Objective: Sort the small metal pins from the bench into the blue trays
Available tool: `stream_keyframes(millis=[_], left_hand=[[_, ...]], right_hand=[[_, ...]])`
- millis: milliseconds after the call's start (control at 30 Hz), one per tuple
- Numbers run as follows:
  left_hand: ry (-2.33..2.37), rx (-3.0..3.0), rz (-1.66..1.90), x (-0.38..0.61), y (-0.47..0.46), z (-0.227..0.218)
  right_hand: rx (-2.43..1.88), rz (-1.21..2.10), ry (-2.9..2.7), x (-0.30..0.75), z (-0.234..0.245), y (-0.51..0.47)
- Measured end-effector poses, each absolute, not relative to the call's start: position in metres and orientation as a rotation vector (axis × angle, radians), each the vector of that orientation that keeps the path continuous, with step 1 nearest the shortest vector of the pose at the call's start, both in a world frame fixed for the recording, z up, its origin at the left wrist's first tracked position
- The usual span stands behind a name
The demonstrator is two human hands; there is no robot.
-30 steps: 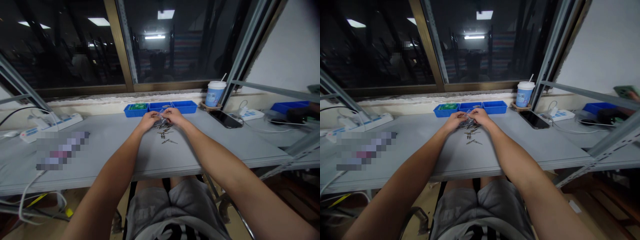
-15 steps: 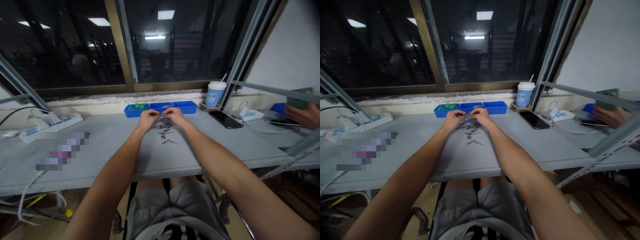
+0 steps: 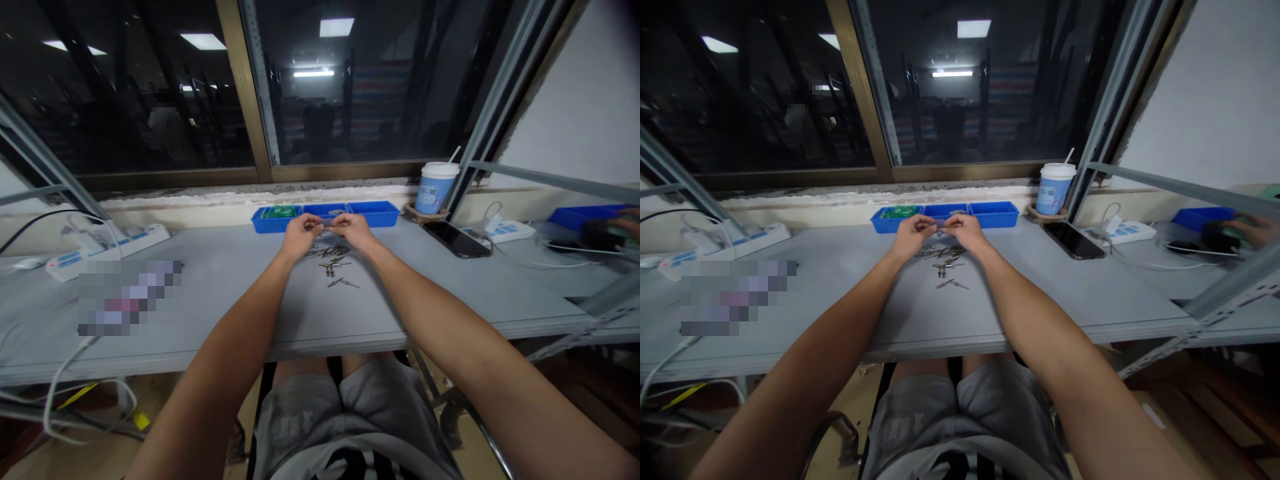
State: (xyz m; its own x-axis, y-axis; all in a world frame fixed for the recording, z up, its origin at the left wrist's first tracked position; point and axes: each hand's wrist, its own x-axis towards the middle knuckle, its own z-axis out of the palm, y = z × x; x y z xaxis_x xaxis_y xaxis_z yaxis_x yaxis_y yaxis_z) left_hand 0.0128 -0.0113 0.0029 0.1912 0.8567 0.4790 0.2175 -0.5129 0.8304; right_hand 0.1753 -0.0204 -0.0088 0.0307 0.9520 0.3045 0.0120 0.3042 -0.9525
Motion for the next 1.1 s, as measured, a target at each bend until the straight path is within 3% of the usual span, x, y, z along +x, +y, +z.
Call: stream_keyframes(millis=[433,767,1100], left_hand=[[1.185,1.641,1.264,0.012,-0.008,0.001],[1.331,1.754,1.305,0.009,0.000,-0.007],[1.382,2.138,1.142,0.007,-0.008,-0.005]], right_hand=[[-1.048,0.515,-1.635,0.177,-0.010,-0.023],[-1.352,0.124,-1.645,0.198,-0.006,-0.010],[-1.647,0.089,-1.834,0.200,0.004,0.018]])
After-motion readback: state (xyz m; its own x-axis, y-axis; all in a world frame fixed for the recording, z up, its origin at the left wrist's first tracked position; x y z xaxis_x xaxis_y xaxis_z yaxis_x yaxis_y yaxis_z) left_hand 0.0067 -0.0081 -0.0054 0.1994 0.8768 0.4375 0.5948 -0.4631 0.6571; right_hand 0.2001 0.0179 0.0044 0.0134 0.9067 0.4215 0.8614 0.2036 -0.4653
